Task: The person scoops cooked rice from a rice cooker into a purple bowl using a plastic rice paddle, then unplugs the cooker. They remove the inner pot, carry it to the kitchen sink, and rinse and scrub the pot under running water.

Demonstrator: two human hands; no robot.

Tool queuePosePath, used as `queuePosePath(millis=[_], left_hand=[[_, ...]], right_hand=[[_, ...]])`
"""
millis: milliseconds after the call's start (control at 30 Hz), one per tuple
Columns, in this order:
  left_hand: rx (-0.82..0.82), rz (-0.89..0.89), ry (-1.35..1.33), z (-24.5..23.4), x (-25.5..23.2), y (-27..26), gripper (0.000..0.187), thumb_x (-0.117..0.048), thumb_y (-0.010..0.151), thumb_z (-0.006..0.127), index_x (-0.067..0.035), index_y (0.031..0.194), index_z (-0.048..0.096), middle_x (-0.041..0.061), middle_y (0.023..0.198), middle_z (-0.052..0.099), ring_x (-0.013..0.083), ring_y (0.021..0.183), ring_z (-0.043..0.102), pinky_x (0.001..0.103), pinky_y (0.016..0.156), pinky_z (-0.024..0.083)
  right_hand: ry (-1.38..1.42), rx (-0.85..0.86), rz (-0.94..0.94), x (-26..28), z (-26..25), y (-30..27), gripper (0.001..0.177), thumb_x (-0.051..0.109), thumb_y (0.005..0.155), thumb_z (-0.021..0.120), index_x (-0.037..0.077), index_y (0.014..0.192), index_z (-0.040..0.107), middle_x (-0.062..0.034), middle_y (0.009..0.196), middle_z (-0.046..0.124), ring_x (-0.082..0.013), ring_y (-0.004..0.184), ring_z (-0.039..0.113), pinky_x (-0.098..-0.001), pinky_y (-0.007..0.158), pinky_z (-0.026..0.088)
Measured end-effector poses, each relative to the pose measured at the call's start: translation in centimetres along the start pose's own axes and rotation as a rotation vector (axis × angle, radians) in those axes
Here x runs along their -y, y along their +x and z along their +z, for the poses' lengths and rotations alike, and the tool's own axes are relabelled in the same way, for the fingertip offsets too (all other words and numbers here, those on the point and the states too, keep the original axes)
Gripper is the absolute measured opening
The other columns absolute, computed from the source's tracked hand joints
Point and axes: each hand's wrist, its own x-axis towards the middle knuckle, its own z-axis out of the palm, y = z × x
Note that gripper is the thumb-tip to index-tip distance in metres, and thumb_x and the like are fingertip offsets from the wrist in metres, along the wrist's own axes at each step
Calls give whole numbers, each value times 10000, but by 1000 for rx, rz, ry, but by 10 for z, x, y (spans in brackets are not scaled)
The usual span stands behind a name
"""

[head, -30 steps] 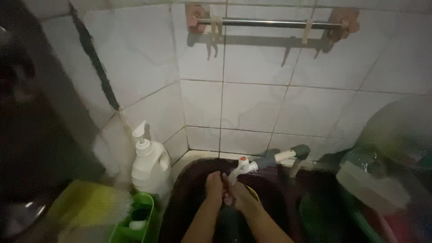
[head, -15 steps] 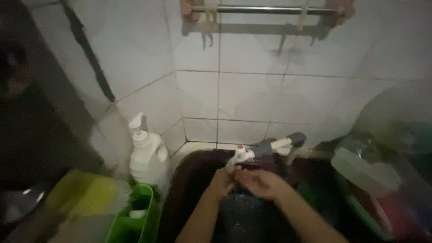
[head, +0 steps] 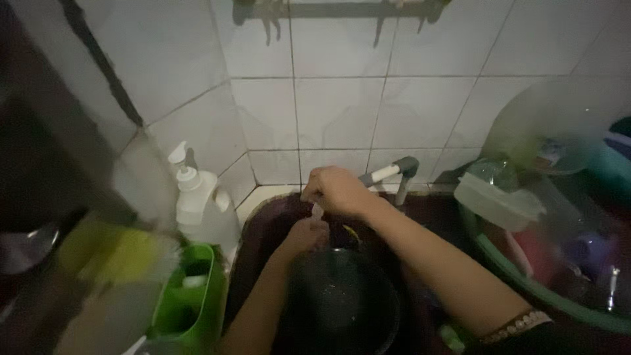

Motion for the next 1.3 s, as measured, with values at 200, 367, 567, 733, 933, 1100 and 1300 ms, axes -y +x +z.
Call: queuePosePath(millis=[200, 367, 567, 733, 933, 1100, 1300], left_hand=[[25, -270, 577, -17, 5, -88, 552, -448, 821, 805, -59, 1200, 710, 180, 1192, 701, 320, 1109, 678, 427, 975, 529], [-48, -549, 179, -6, 49, -139, 782, -436, 909, 761, -8, 1454, 397, 208, 1383, 613, 327, 1262, 646, 408, 1061, 508], [-185, -604, 137, 6, 93, -132, 502, -329, 974, 562, -10, 1361, 564, 214, 1318, 673, 348, 1240, 658, 434, 1055, 514], [-269, -396, 15, -11, 102, -94, 599, -365, 980, 617, 65, 1389, 542, 249, 1379, 616, 354, 1277, 599, 408, 1061, 476], [-294, -148, -3, -5, 86, -6, 560, -368, 891, 688, 53, 1261, 669, 227, 1215, 727, 328, 1115, 713, 416, 950, 547], [-403, -224, -60, 16, 55, 48, 498, -360, 855, 749, -18, 1215, 718, 179, 1176, 741, 309, 1072, 725, 420, 904, 554], [-354, -275, -348, 30, 17, 35, 417, -48, 801, 700, -42, 1215, 647, 111, 1114, 689, 265, 1004, 680, 413, 831, 551]], right_hand=[[57, -142, 428, -38, 9, -79, 263, 247, 963, 629, 42, 1084, 740, -176, 985, 730, -328, 919, 706, -446, 843, 552], [48, 810, 1100, -85, 77, -203, 711, 636, 976, 530, 51, 1370, 619, -151, 1270, 695, -282, 1132, 689, -429, 1031, 539], [711, 399, 1479, -84, 128, -259, 534, 446, 1004, 562, 48, 1351, 640, -183, 1147, 764, -268, 840, 742, -380, 686, 629], [720, 134, 1479, -83, 70, -230, 512, 416, 972, 597, 51, 1318, 693, -162, 1029, 811, -226, 632, 677, -362, 571, 552], [484, -204, 1394, -71, 30, -191, 494, 372, 947, 651, 55, 1326, 678, -169, 1026, 768, -260, 693, 681, -420, 593, 583], [250, -337, 1272, -69, 24, -191, 486, 381, 969, 639, 31, 1302, 694, -193, 1055, 789, -282, 864, 768, -410, 799, 601], [252, -303, 1455, -75, 32, -219, 463, 378, 1000, 620, 64, 1334, 685, -176, 1158, 761, -296, 991, 749, -428, 902, 581]])
